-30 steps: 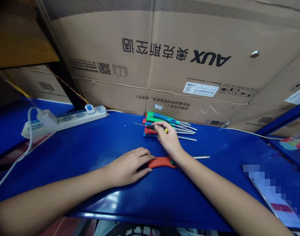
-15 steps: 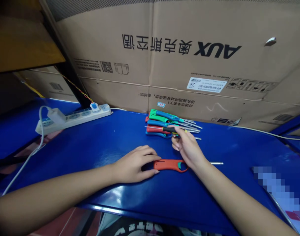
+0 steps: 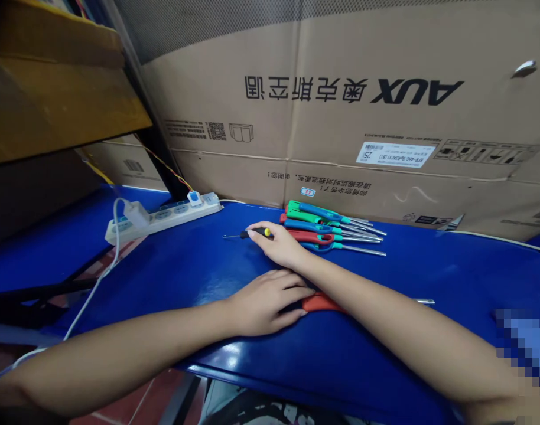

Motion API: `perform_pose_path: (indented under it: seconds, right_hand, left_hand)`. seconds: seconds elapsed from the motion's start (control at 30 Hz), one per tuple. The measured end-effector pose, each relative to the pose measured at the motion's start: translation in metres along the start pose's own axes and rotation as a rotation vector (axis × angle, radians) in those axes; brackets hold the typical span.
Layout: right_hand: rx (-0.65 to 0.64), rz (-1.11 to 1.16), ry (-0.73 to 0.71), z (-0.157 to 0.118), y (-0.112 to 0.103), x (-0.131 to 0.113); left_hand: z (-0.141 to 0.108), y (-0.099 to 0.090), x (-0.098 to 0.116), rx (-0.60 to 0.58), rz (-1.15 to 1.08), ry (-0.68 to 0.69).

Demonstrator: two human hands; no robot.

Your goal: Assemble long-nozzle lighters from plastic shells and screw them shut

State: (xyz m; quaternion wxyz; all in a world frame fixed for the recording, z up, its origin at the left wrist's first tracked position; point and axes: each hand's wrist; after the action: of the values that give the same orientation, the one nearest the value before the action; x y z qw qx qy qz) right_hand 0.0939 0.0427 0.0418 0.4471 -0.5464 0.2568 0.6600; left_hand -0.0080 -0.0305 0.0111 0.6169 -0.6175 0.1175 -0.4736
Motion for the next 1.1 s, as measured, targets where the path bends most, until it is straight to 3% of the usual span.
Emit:
perform_pose_path:
  seconds: [0.2, 0.33, 0.57, 0.7, 0.8, 0.97, 1.1]
  right_hand:
    - [0.062, 0.028, 0.046, 0.011, 0.008, 0.012]
    - [0.167, 0.071, 0.084, 0.009, -0.003, 0.005]
    - [0.474, 0.351, 0.123, -0.040, -0.066, -0.026]
    - [0.597, 0.326, 0.086, -0.075, -0.107, -0.028]
    - [0.651, 0.345, 0.099, -0.091, -0.124, -0.023]
    - [0.656, 0.394, 0.139, -0.100, -0.117, -0.023]
    - [0.566, 0.415, 0.155, -0.103, -0.103, -0.023]
  left_hand:
    - [-0.002, 0.004, 0.001, 0.035, 0.071, 0.027]
    - [-0.003, 0.003, 0.000, 0.035, 0.076, 0.023]
    - [-0.005, 0.002, -0.004, 0.002, -0.021, 0.009]
    - [-0.003, 0.006, -0.005, 0.013, -0.108, -0.060]
    - [0.000, 0.005, -0.005, 0.016, -0.146, -0.069]
    - [0.001, 0.000, -0.007, 0.027, -0.165, -0.086]
    - [0.003, 0.000, -0.006, 0.151, -0.291, -0.149]
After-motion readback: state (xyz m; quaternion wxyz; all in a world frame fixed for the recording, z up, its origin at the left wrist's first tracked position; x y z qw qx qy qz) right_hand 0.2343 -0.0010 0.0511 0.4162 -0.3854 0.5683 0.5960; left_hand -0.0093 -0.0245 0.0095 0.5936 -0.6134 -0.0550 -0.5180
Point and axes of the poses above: each hand's wrist, its own z-axis towards the middle knuckle, its own y-axis out of the palm, x = y × z, and after that the axes turned 8 degrees about -y, right-handed
